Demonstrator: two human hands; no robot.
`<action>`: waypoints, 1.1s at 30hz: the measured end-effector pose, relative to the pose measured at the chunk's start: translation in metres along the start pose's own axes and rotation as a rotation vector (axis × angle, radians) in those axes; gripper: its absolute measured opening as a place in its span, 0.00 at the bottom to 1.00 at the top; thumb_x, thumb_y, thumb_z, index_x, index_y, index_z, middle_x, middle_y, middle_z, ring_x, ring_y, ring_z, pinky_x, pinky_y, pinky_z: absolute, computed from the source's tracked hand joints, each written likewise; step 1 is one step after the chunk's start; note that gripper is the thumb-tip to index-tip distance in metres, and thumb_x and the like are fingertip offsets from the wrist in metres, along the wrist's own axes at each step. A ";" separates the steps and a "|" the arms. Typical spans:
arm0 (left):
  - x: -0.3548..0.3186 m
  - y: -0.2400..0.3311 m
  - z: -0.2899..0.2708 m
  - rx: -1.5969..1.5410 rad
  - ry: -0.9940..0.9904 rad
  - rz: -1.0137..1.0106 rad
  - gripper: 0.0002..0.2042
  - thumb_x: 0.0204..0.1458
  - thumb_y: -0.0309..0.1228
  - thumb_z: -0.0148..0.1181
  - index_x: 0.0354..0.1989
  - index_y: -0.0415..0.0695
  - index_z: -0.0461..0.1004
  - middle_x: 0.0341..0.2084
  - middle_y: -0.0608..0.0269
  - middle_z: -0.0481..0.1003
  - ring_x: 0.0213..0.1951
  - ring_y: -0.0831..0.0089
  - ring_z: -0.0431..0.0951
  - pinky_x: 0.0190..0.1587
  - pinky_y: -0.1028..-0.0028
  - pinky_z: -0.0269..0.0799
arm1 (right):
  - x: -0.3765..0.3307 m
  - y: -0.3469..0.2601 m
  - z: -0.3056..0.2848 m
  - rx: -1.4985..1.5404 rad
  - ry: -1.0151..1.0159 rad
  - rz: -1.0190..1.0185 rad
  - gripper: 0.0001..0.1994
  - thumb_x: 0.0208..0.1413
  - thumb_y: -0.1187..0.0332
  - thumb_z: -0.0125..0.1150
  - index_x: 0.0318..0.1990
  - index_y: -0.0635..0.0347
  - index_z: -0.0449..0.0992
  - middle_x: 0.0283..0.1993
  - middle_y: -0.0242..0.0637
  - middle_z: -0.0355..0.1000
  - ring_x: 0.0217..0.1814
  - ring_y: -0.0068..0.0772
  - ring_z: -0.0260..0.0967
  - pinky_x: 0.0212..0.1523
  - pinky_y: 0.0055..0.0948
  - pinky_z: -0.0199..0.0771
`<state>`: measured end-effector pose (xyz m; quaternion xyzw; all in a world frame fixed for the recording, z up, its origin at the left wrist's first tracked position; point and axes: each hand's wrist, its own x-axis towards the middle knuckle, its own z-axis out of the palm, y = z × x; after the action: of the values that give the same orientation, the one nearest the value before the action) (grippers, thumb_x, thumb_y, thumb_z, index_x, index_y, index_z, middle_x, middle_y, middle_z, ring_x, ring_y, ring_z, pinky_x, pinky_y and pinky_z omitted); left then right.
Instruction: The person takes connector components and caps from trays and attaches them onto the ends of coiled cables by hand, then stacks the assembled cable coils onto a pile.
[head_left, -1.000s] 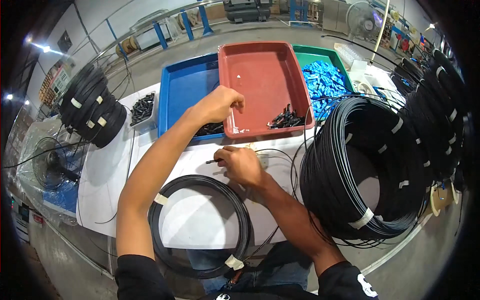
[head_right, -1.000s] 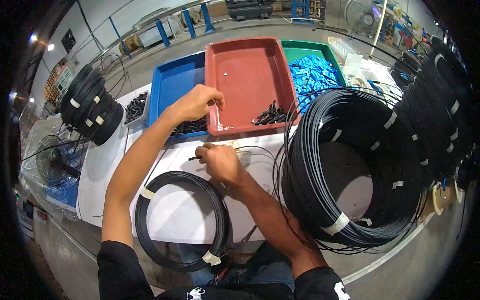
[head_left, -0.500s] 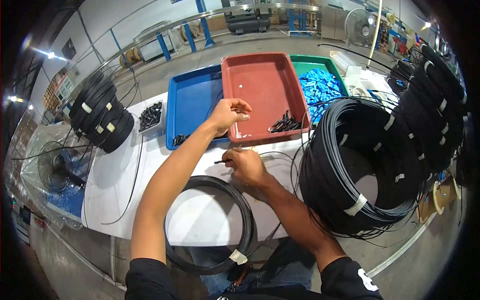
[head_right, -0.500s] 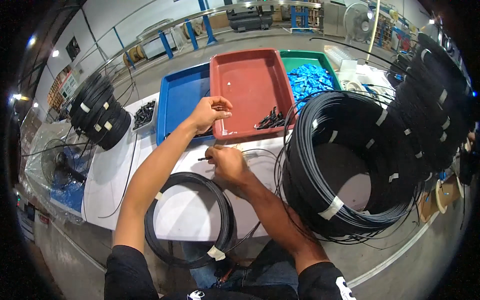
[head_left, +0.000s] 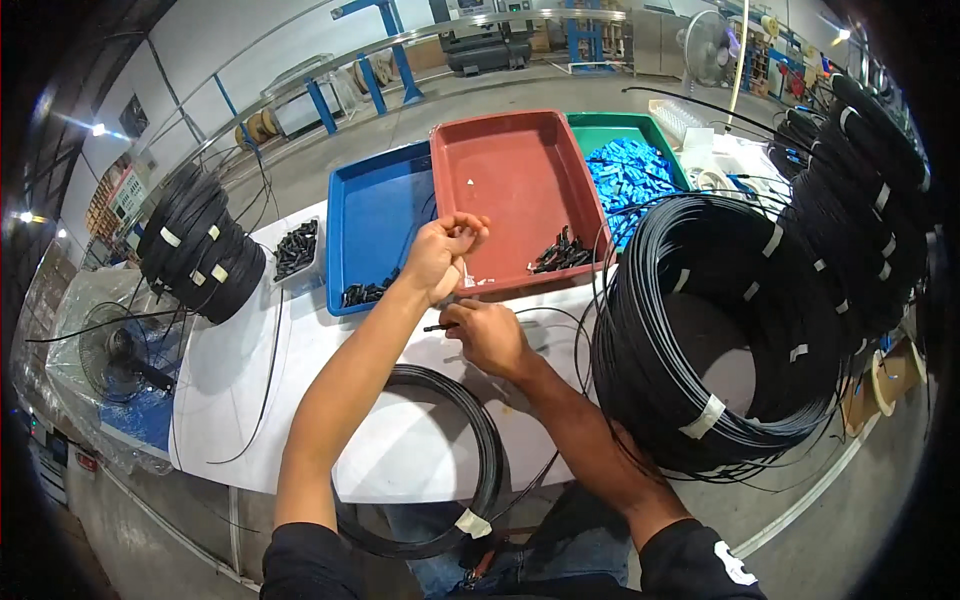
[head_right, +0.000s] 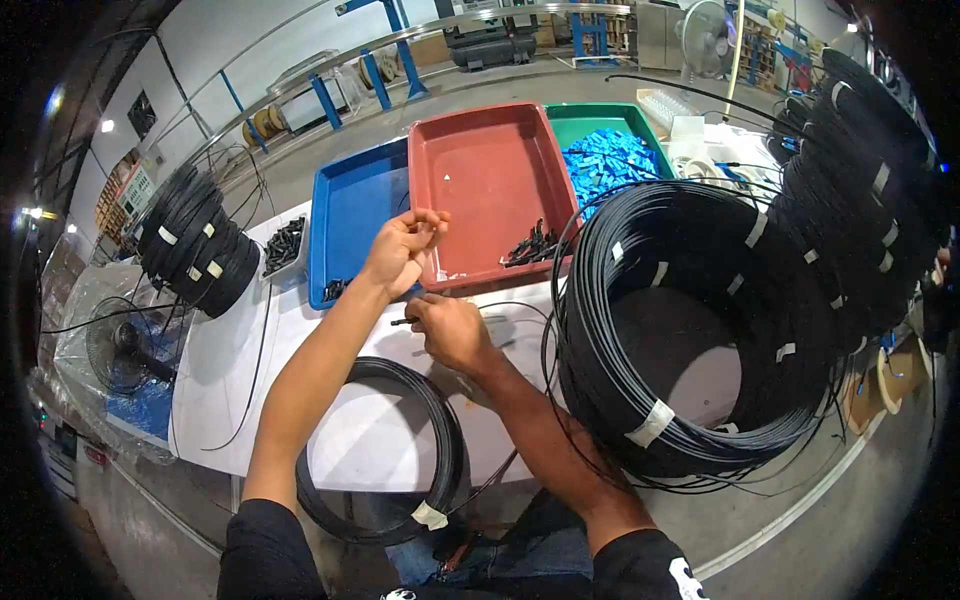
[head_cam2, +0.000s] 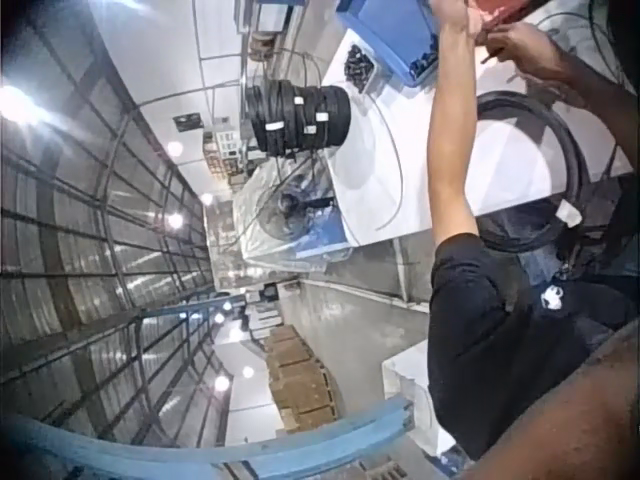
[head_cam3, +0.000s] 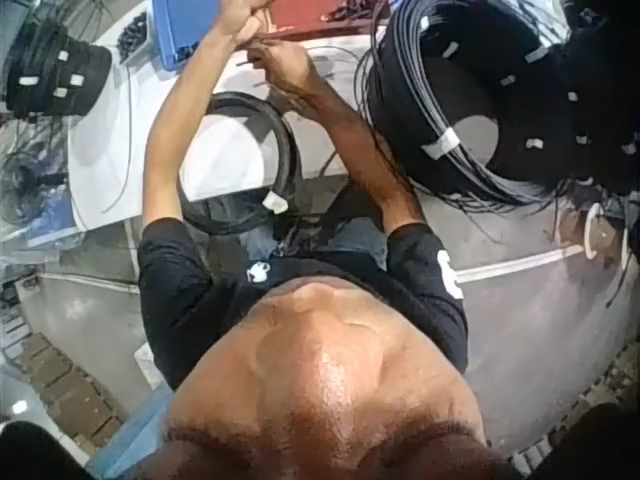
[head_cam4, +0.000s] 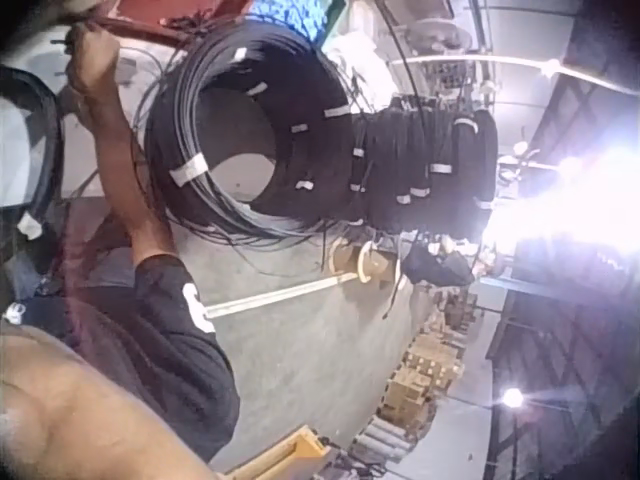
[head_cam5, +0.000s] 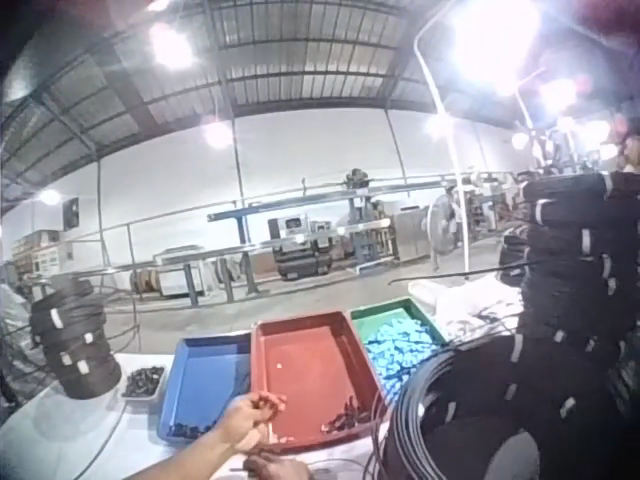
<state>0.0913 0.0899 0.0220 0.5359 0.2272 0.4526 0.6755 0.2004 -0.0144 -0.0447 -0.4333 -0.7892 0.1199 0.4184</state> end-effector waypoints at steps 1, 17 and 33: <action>-0.008 0.006 -0.005 -0.088 -0.006 0.002 0.06 0.58 0.14 0.53 0.37 0.34 0.76 0.48 0.55 0.74 0.49 0.70 0.76 0.58 0.77 0.74 | 0.000 0.000 -0.001 0.020 0.059 -0.032 0.07 0.49 0.75 0.63 0.37 0.56 0.78 0.36 0.37 0.77 0.38 0.46 0.77 0.37 0.43 0.76; -0.116 0.007 -0.061 -0.341 0.119 0.247 0.08 0.56 0.17 0.60 0.42 0.39 0.80 0.42 0.60 0.78 0.42 0.73 0.78 0.49 0.74 0.77 | 0.001 -0.034 -0.019 0.362 0.378 -0.126 0.11 0.51 0.80 0.69 0.42 0.63 0.79 0.35 0.40 0.78 0.30 0.30 0.75 0.29 0.28 0.73; -0.121 -0.001 -0.034 -0.179 0.121 0.223 0.08 0.49 0.26 0.70 0.36 0.39 0.80 0.43 0.61 0.77 0.39 0.73 0.80 0.42 0.75 0.86 | -0.004 -0.038 -0.019 0.492 0.347 0.059 0.09 0.51 0.80 0.69 0.41 0.65 0.82 0.26 0.36 0.77 0.22 0.15 0.64 0.24 0.21 0.64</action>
<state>0.0060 0.0035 -0.0117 0.4671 0.1654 0.5747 0.6513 0.1937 -0.0436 -0.0144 -0.3557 -0.6402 0.2439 0.6357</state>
